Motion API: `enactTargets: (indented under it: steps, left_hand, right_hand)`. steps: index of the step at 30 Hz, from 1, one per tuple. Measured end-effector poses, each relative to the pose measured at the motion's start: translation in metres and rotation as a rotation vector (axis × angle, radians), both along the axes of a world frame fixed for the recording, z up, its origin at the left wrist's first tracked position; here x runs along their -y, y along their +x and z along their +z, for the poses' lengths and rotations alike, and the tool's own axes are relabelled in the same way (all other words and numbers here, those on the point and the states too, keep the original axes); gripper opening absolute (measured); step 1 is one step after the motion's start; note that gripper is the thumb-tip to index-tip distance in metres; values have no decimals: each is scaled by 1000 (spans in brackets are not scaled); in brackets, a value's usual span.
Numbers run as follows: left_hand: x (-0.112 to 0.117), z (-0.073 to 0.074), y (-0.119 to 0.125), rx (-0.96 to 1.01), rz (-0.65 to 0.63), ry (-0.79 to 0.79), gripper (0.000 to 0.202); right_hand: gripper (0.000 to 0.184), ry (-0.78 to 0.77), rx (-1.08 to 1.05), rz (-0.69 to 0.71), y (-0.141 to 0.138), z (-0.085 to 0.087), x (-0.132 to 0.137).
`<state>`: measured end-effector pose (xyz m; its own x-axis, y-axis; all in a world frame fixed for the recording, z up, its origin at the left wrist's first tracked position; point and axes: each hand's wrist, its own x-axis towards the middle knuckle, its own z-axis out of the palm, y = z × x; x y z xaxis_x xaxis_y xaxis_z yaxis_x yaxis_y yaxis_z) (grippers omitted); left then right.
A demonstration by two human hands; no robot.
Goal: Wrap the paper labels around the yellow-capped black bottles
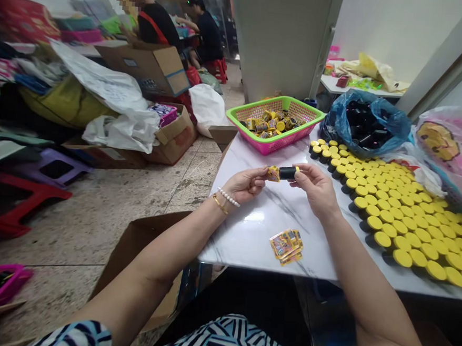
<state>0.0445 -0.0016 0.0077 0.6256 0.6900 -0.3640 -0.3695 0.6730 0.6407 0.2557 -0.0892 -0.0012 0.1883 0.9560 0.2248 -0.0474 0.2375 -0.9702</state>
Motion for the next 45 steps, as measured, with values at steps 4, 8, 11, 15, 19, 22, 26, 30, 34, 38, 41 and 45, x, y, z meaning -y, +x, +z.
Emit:
enactTargets:
  steps: [4, 8, 11, 15, 19, 22, 26, 30, 34, 38, 41, 45]
  left_hand:
    - [0, 0, 0, 25, -6, -10, 7]
    - [0, 0, 0, 35, -19, -28, 6]
    - [1, 1, 1, 34, -21, -38, 5]
    - [1, -3, 2, 32, -39, -5, 7]
    - [1, -6, 4, 27, -56, 5, 10]
    - [1, -5, 4, 41, -58, -12, 9]
    - [-1, -5, 4, 69, -44, -51, 11]
    - [-2, -7, 5, 92, -40, -68, 15]
    - [-2, -7, 5, 67, -34, -51, 15]
    - [-1, -7, 5, 41, -35, 10, 16]
    - [0, -9, 5, 41, -24, 59, 14]
    - [5, -9, 6, 12, -9, 140, 15]
  right_hand:
    - [35, -2, 0, -5, -4, -2, -1]
    - [37, 2, -11, -47, -9, 0, -2]
    - [40, 27, 39, -91, -13, 1, -1]
    - [40, 99, 189, -114, -16, -2, 2]
    - [43, 113, 253, -139, -18, -6, 4]
    - [47, 71, 254, -119, -19, -9, 3]
    - [44, 42, 233, -103, -21, -11, 4]
    - [38, 62, 329, -159, -24, -8, 8]
    - [31, 96, 459, -191, -25, -2, 13]
    - [32, 136, 589, -223, -25, 0, 15]
    - [33, 180, 636, -220, -24, 0, 15]
    - [32, 139, 443, -61, -21, -4, 12]
